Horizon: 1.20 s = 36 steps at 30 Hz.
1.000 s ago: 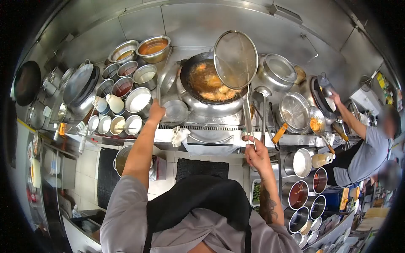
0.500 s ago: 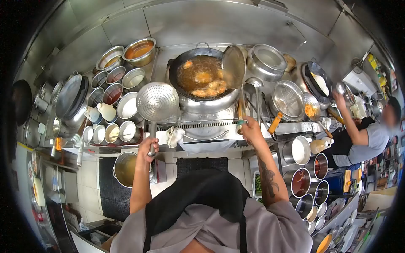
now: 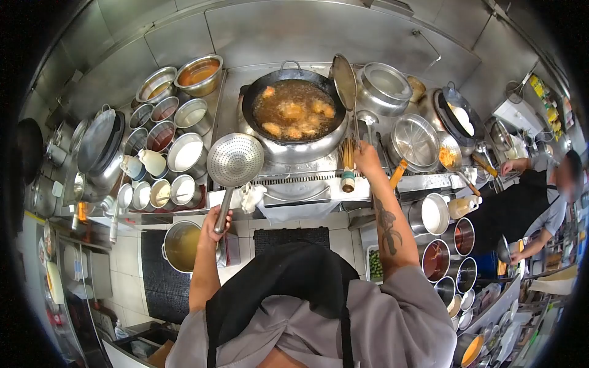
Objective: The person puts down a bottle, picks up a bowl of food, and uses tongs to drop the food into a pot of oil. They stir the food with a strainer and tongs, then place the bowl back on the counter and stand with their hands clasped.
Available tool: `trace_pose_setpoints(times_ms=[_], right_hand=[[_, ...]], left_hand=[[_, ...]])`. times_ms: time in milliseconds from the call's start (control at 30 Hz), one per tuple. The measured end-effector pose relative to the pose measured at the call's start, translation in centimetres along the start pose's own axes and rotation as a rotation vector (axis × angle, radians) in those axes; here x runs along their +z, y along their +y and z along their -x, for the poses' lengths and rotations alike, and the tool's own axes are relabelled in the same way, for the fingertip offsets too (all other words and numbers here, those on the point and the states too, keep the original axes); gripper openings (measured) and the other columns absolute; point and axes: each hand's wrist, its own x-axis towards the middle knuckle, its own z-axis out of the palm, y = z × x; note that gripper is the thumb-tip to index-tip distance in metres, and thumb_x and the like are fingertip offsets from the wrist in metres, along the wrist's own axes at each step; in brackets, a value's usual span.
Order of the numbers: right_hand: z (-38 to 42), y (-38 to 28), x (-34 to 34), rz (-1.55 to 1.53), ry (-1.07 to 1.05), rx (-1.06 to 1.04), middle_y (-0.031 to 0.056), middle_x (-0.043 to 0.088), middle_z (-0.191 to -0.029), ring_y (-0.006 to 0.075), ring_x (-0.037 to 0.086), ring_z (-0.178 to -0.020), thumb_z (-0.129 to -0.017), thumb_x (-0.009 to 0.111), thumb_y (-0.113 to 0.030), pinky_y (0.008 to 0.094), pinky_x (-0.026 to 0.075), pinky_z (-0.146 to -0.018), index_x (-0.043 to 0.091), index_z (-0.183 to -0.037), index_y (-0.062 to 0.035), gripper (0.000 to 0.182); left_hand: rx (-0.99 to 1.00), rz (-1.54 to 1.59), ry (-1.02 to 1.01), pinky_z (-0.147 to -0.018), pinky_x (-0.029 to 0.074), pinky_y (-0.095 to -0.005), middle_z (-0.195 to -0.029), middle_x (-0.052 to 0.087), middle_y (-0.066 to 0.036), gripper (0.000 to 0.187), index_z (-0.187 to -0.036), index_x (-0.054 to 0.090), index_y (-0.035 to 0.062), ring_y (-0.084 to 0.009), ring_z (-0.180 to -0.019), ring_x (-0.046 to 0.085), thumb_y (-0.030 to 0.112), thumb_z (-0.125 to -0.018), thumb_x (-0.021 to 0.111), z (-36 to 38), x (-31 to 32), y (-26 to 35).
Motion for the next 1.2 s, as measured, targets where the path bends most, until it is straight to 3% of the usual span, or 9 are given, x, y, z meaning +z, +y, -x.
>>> trace_pose_setpoints(times_ms=[267,433,533,567,600,700,733,767,1200], right_hand=[[1.2,-3.1,1.6,-0.489,-0.272,0.486,0.0030,0.054,-0.062,0.0119,0.044,-0.040,-0.098,0.045,-0.014,0.0279,0.031,-0.035,0.054,-0.108,-0.0046,0.017],[1.7,-3.6,1.1,-0.762,-0.495,0.547,0.0014,0.050,-0.065,0.0087,0.040,-0.042,-0.097,0.044,-0.011,0.0240,0.029,-0.035,0.050,-0.111,-0.0056,0.016],[2.2,-3.5,-0.6,-0.855,-0.561,0.554,0.0008,0.049,-0.065,0.0073,0.038,-0.041,-0.096,0.045,-0.009,0.0221,0.027,-0.035,0.051,-0.109,-0.0050,0.015],[2.3,-3.2,-1.2,-0.845,-0.557,0.539,0.0007,0.049,-0.065,0.0074,0.038,-0.041,-0.095,0.046,-0.009,0.0221,0.027,-0.035,0.051,-0.109,-0.0049,0.015],[2.5,-3.1,-1.8,-0.835,-0.554,0.525,0.0006,0.049,-0.065,0.0075,0.038,-0.041,-0.094,0.047,-0.009,0.0222,0.026,-0.035,0.051,-0.109,-0.0049,0.016],[3.5,-3.7,-3.1,-0.785,-0.512,0.515,0.0016,0.050,-0.064,0.0079,0.037,-0.038,-0.093,0.048,-0.008,0.0226,0.026,-0.033,0.051,-0.112,-0.0043,0.020],[3.7,-3.9,-3.4,-0.736,-0.485,0.506,0.0024,0.051,-0.064,0.0084,0.038,-0.037,-0.093,0.048,-0.009,0.0229,0.026,-0.032,0.050,-0.115,-0.0039,0.022],[3.9,-4.3,-3.6,-0.736,-0.485,0.508,0.0024,0.051,-0.064,0.0084,0.038,-0.037,-0.093,0.048,-0.009,0.0229,0.026,-0.032,0.050,-0.115,-0.0039,0.022],[2.6,-4.3,-1.7,-0.321,-0.224,0.282,0.0007,0.052,-0.060,0.0079,0.041,-0.036,-0.093,0.045,-0.011,0.0237,0.027,-0.032,0.055,-0.116,-0.0033,0.026]], left_hand=[[0.002,0.009,0.054,-0.070,0.056,-0.0399,-0.104,0.066,-0.017,0.055,-0.117,0.051,-0.0015,-0.0259,-0.080,0.067,0.048,-0.098,0.035,5.2,-2.9,-2.6],[-0.149,0.024,0.247,-0.085,0.050,-0.0533,-0.111,0.058,-0.026,0.052,-0.126,0.041,0.0046,-0.0382,-0.091,0.062,0.048,-0.096,0.044,4.1,-16.9,-11.5],[0.050,-0.138,0.374,-0.078,0.053,-0.0576,-0.106,0.056,-0.030,0.051,-0.129,0.039,0.0029,-0.0432,-0.089,0.062,0.033,-0.092,0.057,12.9,-15.0,-15.5],[0.546,-0.725,0.029,-0.070,0.056,-0.0574,-0.102,0.058,-0.029,0.051,-0.128,0.041,0.0007,-0.0439,-0.082,0.064,0.030,-0.090,0.059,15.0,-17.0,-18.5],[0.548,-0.723,0.031,-0.070,0.056,-0.0574,-0.102,0.058,-0.029,0.051,-0.128,0.041,0.0007,-0.0439,-0.082,0.064,0.030,-0.090,0.059,15.2,-18.2,-19.4],[0.127,-1.023,0.225,-0.054,0.057,-0.0469,-0.082,0.061,-0.023,0.039,-0.105,0.051,-0.0100,-0.0345,-0.062,0.064,0.023,-0.086,0.061,14.2,-25.2,-23.8],[-0.370,-0.332,0.629,-0.049,0.052,-0.0408,-0.073,0.060,-0.016,0.029,-0.095,0.055,-0.0053,-0.0271,-0.058,0.061,0.021,-0.085,0.062,11.7,-27.0,-25.2],[-0.371,-0.332,0.629,-0.049,0.052,-0.0408,-0.073,0.060,-0.016,0.029,-0.095,0.055,-0.0053,-0.0271,-0.058,0.061,0.021,-0.085,0.062,11.9,-26.8,-25.2],[0.333,-1.770,0.079,-0.049,0.044,-0.0389,-0.062,0.057,-0.011,0.010,-0.068,0.056,0.0092,-0.0261,-0.059,0.059,0.009,-0.068,0.067,12.0,-26.2,-24.1]])
